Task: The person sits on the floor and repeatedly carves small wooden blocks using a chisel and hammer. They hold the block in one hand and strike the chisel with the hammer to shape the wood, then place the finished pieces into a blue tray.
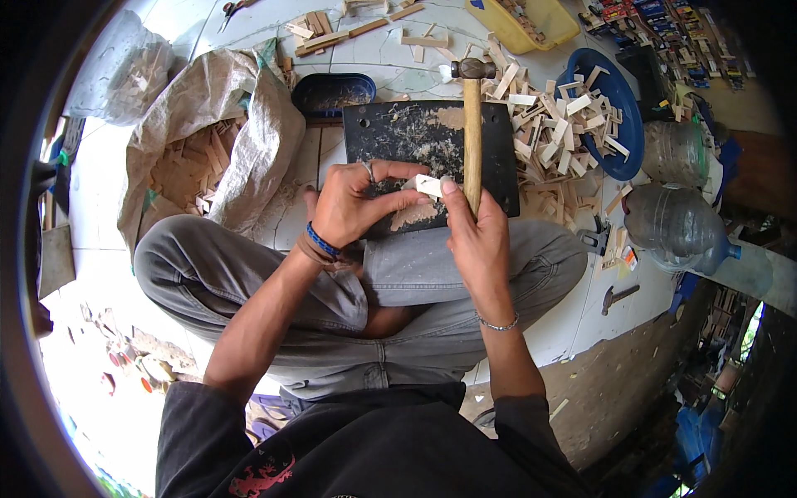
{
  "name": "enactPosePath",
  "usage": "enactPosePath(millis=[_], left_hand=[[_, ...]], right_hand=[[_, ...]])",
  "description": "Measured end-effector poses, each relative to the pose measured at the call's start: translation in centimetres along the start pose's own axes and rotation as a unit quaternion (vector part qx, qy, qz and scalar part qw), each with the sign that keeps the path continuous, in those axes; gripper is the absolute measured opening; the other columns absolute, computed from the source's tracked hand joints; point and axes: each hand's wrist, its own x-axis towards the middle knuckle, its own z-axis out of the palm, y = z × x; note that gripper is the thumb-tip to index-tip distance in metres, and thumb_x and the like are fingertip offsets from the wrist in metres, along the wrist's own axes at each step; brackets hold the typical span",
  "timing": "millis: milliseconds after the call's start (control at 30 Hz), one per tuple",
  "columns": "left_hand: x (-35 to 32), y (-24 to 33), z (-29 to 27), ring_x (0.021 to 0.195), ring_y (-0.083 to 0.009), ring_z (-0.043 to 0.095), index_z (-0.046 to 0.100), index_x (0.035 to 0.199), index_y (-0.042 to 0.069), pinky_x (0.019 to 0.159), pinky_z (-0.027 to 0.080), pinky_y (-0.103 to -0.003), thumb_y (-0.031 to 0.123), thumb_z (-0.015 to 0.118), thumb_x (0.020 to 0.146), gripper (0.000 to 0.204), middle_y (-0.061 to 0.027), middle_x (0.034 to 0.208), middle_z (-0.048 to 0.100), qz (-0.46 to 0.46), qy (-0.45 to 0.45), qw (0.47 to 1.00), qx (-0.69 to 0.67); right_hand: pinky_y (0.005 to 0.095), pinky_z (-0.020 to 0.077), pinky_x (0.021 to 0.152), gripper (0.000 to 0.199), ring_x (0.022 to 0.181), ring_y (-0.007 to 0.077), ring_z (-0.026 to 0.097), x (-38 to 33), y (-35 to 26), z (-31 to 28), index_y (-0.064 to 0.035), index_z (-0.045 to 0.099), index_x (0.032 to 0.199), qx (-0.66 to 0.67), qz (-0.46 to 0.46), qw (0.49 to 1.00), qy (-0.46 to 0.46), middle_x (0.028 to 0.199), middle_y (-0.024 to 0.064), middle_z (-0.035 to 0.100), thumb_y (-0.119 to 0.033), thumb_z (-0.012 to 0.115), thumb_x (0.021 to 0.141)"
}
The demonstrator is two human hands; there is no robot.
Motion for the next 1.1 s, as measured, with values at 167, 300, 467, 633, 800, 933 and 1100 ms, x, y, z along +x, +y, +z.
enactPosePath(millis=[167,300,467,633,800,933,1100], left_hand=[[0.0,0.0,0.0,0.093,-0.0161,0.077,0.077,0.113,0.000,0.082,0.059,-0.029,0.011,0.084,0.085,0.031,-0.0111,0.106,0.080,-0.002,-0.002,1.000,0.001],[0.0,0.0,0.0,0.094,-0.0158,0.076,0.077,0.113,0.000,0.082,0.059,-0.029,0.012,0.084,0.085,0.031,-0.0111,0.106,0.080,-0.004,-0.004,1.000,0.001],[0.0,-0.1,0.1,0.093,-0.0151,0.076,0.077,0.113,0.000,0.082,0.059,-0.029,0.012,0.084,0.085,0.030,-0.0104,0.105,0.080,-0.017,-0.005,1.000,-0.019],[0.1,0.3,0.1,0.093,-0.0143,0.075,0.077,0.115,0.002,0.083,0.058,-0.029,0.013,0.085,0.085,0.033,-0.0100,0.107,0.079,-0.023,-0.012,0.999,-0.034],[0.2,0.7,-0.4,0.099,-0.0138,0.071,0.075,0.120,0.004,0.089,0.056,-0.030,0.014,0.084,0.086,0.037,-0.0084,0.112,0.077,-0.025,-0.059,0.997,-0.050],[1.2,0.3,-0.7,0.102,-0.0147,0.070,0.074,0.120,0.003,0.090,0.055,-0.031,0.012,0.080,0.091,0.031,-0.0080,0.112,0.076,-0.019,-0.109,0.986,-0.121],[1.6,-0.4,-1.0,0.105,-0.0151,0.070,0.074,0.120,0.003,0.092,0.056,-0.030,0.009,0.076,0.094,0.028,-0.0091,0.115,0.076,-0.050,-0.140,0.978,-0.149]], right_hand=[[0.0222,0.0327,0.044,0.037,0.051,0.0019,0.039,0.0,0.1,0.0,-0.0040,0.064,0.092,-0.003,0.003,1.000,0.005,0.062,-0.0076,0.043,-0.039,0.064,0.105],[0.0228,0.0321,0.043,0.036,0.050,0.0020,0.039,-0.1,0.1,0.1,-0.0037,0.065,0.092,-0.012,0.000,1.000,0.018,0.061,-0.0076,0.044,-0.038,0.065,0.105],[0.0225,0.0305,0.043,0.033,0.051,0.0011,0.037,-0.1,-0.1,0.1,-0.0039,0.066,0.095,-0.018,0.004,1.000,0.020,0.063,-0.0084,0.043,-0.036,0.066,0.104],[0.0203,0.0279,0.042,0.029,0.052,-0.0006,0.033,0.0,0.1,0.2,-0.0063,0.064,0.098,-0.014,-0.002,1.000,0.021,0.064,-0.0102,0.040,-0.034,0.067,0.104],[0.0249,0.0346,0.044,0.035,0.052,0.0033,0.043,0.2,0.4,0.0,-0.0030,0.067,0.096,-0.026,-0.006,1.000,0.012,0.063,-0.0062,0.048,-0.037,0.066,0.103],[0.0256,0.0351,0.044,0.035,0.051,0.0041,0.044,0.4,0.5,-0.2,-0.0025,0.067,0.094,-0.023,-0.009,1.000,0.019,0.063,-0.0052,0.049,-0.036,0.067,0.103],[0.0262,0.0356,0.044,0.036,0.052,0.0045,0.044,0.7,0.5,-0.4,-0.0022,0.067,0.093,-0.034,-0.002,0.999,0.018,0.063,-0.0048,0.049,-0.036,0.067,0.103]])
